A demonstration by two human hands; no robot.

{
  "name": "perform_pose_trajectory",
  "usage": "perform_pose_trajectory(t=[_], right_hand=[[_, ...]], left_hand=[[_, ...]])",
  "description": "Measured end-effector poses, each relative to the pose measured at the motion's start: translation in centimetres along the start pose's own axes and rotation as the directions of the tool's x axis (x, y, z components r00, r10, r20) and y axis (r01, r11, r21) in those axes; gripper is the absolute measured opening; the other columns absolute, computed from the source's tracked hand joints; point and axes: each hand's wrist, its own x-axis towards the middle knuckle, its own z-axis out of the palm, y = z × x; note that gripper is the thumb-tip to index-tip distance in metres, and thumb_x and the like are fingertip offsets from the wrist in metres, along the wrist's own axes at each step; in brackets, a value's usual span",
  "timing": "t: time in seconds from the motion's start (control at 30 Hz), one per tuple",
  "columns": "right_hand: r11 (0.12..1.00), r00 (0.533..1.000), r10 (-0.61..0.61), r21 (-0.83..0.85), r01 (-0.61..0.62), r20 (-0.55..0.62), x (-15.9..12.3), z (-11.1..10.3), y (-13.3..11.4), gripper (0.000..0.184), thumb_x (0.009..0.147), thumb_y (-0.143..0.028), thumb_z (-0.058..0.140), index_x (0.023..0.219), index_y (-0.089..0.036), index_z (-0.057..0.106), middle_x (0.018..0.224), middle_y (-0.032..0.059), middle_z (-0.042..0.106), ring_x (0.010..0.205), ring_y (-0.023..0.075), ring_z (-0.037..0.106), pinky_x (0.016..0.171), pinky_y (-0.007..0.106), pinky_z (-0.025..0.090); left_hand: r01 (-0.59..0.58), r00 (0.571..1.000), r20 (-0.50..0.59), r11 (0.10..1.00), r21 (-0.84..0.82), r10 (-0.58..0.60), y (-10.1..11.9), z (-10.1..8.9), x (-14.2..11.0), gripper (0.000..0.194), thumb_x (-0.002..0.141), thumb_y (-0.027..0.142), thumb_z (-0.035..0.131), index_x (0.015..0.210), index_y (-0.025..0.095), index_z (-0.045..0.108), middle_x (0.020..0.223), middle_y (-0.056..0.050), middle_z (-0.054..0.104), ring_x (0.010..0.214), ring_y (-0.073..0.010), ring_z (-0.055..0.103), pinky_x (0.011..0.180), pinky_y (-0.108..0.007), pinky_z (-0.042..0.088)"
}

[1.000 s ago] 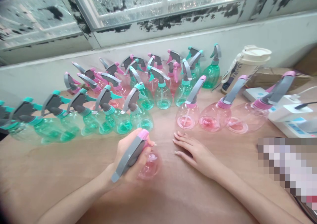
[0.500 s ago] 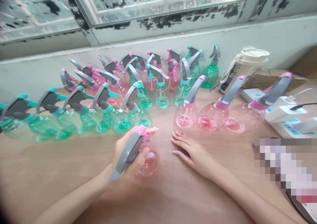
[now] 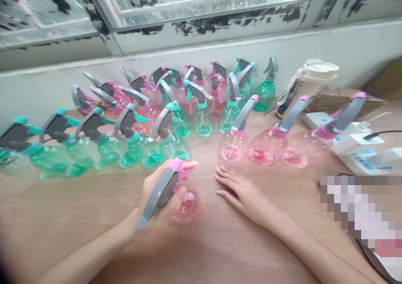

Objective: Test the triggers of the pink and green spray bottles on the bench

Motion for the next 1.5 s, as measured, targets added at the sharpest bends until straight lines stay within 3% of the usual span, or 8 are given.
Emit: perform_pose_trajectory(t=[0.4, 0.63, 0.7, 0.83, 1.13, 1.5], right_hand=[[1.0, 1.0, 0.008, 0.016, -0.008, 0.003, -0.05, -0.05, 0.02, 0.045, 0.098, -0.036, 0.051, 0.142, -0.025, 0.053, 0.15, 0.0072, 0.05, 0.14, 0.0276, 0.044, 0.116, 0.053, 0.036], [0.999, 1.0, -0.001, 0.035, 0.002, -0.029, -0.09, -0.12, -0.09, 0.045, 0.098, -0.034, 0.053, 0.142, -0.029, 0.053, 0.148, 0.0067, 0.052, 0.138, 0.0285, 0.046, 0.115, 0.054, 0.037], [0.999, 1.0, 0.001, 0.032, 0.0, -0.024, -0.1, -0.14, -0.1, 0.045, 0.098, -0.034, 0.052, 0.142, -0.028, 0.053, 0.149, 0.0068, 0.052, 0.138, 0.0284, 0.046, 0.115, 0.053, 0.037], [1.0, 1.0, 0.009, 0.024, -0.009, -0.002, -0.08, -0.16, -0.04, 0.045, 0.098, -0.035, 0.052, 0.142, -0.027, 0.053, 0.15, 0.007, 0.05, 0.139, 0.0282, 0.044, 0.116, 0.054, 0.036], [0.999, 1.0, 0.002, 0.034, -0.001, -0.018, -0.01, -0.13, -0.06, 0.044, 0.098, -0.034, 0.052, 0.142, -0.028, 0.053, 0.149, 0.0071, 0.052, 0.139, 0.0286, 0.045, 0.116, 0.054, 0.036], [0.999, 1.0, 0.0, 0.036, 0.001, -0.023, -0.06, -0.17, -0.12, 0.045, 0.098, -0.034, 0.053, 0.143, -0.029, 0.052, 0.149, 0.0058, 0.051, 0.139, 0.0282, 0.045, 0.116, 0.053, 0.036]], left_hand=[[-0.036, 0.999, 0.003, 0.999, 0.031, 0.036, -0.01, -0.06, 0.07, 0.035, 0.082, 0.017, 0.054, 0.117, 0.018, 0.058, 0.1, -0.009, 0.067, 0.085, -0.0188, 0.066, 0.071, -0.03, 0.056], [-0.101, 0.994, -0.03, 0.991, 0.086, 0.104, 0.44, -0.22, 0.79, 0.005, 0.086, 0.022, 0.051, 0.084, 0.019, 0.055, 0.067, -0.001, 0.056, 0.06, -0.015, 0.056, 0.058, -0.029, 0.048], [-0.097, 0.995, 0.001, 0.992, 0.084, 0.097, 0.47, -0.28, 0.82, 0.007, 0.087, 0.023, 0.052, 0.089, 0.019, 0.057, 0.073, -0.003, 0.06, 0.066, -0.0169, 0.06, 0.062, -0.031, 0.051], [-0.078, 0.997, 0.012, 0.996, 0.049, 0.077, 0.44, -0.28, 0.6, 0.029, 0.086, 0.024, 0.056, 0.114, 0.017, 0.058, 0.098, -0.009, 0.07, 0.09, -0.0215, 0.068, 0.078, -0.034, 0.056], [-0.049, 0.998, -0.034, 0.999, 0.001, 0.049, -0.31, 0.3, 0.04, 0.033, 0.083, 0.023, 0.054, 0.115, 0.019, 0.058, 0.092, -0.007, 0.067, 0.078, -0.0189, 0.064, 0.07, -0.032, 0.054], [-0.048, 0.999, -0.012, 0.998, 0.043, 0.049, 0.0, 0.05, 0.13, 0.034, 0.083, 0.021, 0.054, 0.116, 0.018, 0.058, 0.099, -0.009, 0.07, 0.085, -0.0196, 0.067, 0.073, -0.031, 0.056]])
